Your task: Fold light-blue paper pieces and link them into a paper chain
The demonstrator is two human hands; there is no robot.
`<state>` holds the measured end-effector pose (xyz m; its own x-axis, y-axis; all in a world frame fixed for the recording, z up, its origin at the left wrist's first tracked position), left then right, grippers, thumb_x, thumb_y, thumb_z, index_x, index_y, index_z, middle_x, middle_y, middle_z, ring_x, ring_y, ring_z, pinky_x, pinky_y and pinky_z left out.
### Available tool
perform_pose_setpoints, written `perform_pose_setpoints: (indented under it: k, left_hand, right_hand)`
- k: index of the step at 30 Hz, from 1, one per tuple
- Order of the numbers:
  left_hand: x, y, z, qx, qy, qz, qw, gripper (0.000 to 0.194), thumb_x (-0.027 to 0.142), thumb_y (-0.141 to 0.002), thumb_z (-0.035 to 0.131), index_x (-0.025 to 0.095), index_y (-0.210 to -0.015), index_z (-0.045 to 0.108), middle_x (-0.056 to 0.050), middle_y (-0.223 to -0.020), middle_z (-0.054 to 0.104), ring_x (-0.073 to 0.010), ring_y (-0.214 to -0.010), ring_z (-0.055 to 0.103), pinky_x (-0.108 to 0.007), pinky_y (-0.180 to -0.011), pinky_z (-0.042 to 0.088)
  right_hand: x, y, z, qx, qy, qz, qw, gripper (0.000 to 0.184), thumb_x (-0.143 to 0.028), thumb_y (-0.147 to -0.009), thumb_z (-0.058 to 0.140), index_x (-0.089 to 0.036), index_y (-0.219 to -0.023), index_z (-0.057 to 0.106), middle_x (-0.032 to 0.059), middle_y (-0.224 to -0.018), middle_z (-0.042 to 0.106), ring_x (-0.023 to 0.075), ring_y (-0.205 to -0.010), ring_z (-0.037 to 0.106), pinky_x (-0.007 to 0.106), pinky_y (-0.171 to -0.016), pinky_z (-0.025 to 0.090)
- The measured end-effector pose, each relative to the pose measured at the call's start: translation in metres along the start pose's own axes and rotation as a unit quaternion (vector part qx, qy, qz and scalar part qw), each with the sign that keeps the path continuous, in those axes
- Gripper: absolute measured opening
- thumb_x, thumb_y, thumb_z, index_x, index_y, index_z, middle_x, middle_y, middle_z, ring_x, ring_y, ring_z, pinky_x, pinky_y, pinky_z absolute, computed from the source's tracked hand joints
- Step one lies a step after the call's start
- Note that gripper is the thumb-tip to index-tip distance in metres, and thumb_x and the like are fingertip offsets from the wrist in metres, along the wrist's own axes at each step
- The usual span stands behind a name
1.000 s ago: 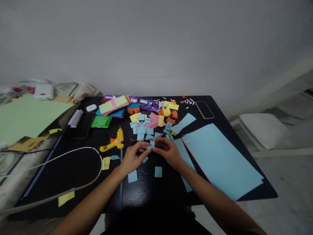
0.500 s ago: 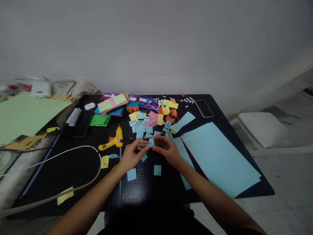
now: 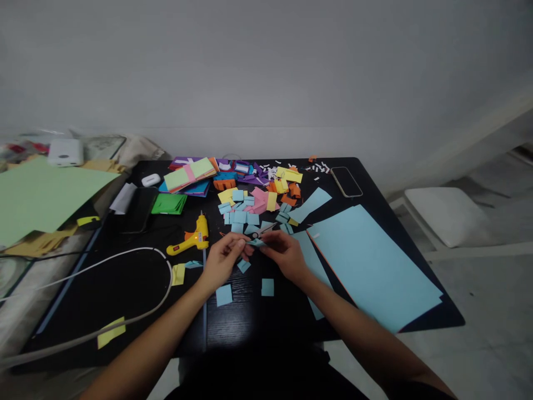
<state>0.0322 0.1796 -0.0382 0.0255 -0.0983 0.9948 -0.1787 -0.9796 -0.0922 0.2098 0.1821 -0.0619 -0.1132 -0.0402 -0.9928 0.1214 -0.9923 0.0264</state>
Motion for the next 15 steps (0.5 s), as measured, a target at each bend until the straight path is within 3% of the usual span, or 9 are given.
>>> perform_pose_setpoints:
  k: [3,6,10,15]
  left_hand:
    - [0.001,-0.002,-0.001,-0.004,0.041,-0.034,0.999,0.039,0.056,-0.091,0.072,0.016,-0.094,0.073,-0.003,-0.076,0.074,-0.0151,-0.064,0.070,-0.027,-0.065,0.058]
    - [0.002,-0.002,0.000,-0.002,0.037,-0.051,0.998,0.038,0.052,-0.081,0.083,0.017,-0.090,0.071,-0.001,-0.075,0.072,-0.0147,-0.064,0.068,-0.027,-0.064,0.059]
    - [-0.004,-0.002,0.004,-0.013,0.044,-0.064,0.997,0.033,0.043,-0.078,0.085,0.017,-0.091,0.067,0.000,-0.075,0.071,-0.0133,-0.060,0.068,-0.026,-0.061,0.058]
    - [-0.009,-0.001,0.005,-0.027,0.048,-0.068,0.996,0.023,0.035,-0.082,0.079,0.017,-0.091,0.067,0.001,-0.075,0.070,-0.0120,-0.052,0.066,-0.024,-0.054,0.053]
  right_hand:
    - [-0.011,0.000,-0.002,0.008,0.037,-0.054,0.998,0.004,-0.028,-0.081,0.081,-0.026,-0.084,0.079,0.0048,-0.099,0.077,0.0235,-0.098,0.072,0.044,-0.098,0.057]
    - [-0.021,0.002,-0.004,0.025,0.063,-0.098,0.993,0.003,-0.027,-0.082,0.080,-0.027,-0.079,0.080,0.0063,-0.117,0.073,0.0253,-0.116,0.068,0.046,-0.109,0.051]
    - [-0.014,0.002,0.000,-0.008,-0.005,-0.034,0.999,0.001,-0.024,-0.080,0.077,-0.024,-0.080,0.075,0.0066,-0.127,0.070,0.0256,-0.117,0.068,0.044,-0.106,0.054]
    - [-0.005,0.003,0.004,-0.019,-0.140,0.050,0.989,0.016,-0.024,-0.078,0.075,-0.025,-0.091,0.067,0.0036,-0.124,0.072,0.0233,-0.105,0.071,0.042,-0.093,0.061]
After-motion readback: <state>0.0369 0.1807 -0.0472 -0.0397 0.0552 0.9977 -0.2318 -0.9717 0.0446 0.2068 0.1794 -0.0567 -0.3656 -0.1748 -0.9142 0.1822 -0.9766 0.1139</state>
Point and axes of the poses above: each hand's wrist, its own y-axis away from the middle knuckle, its own z-axis out of the palm, x = y × z, the point moved 8 cm from there along -y, towards the middle knuckle
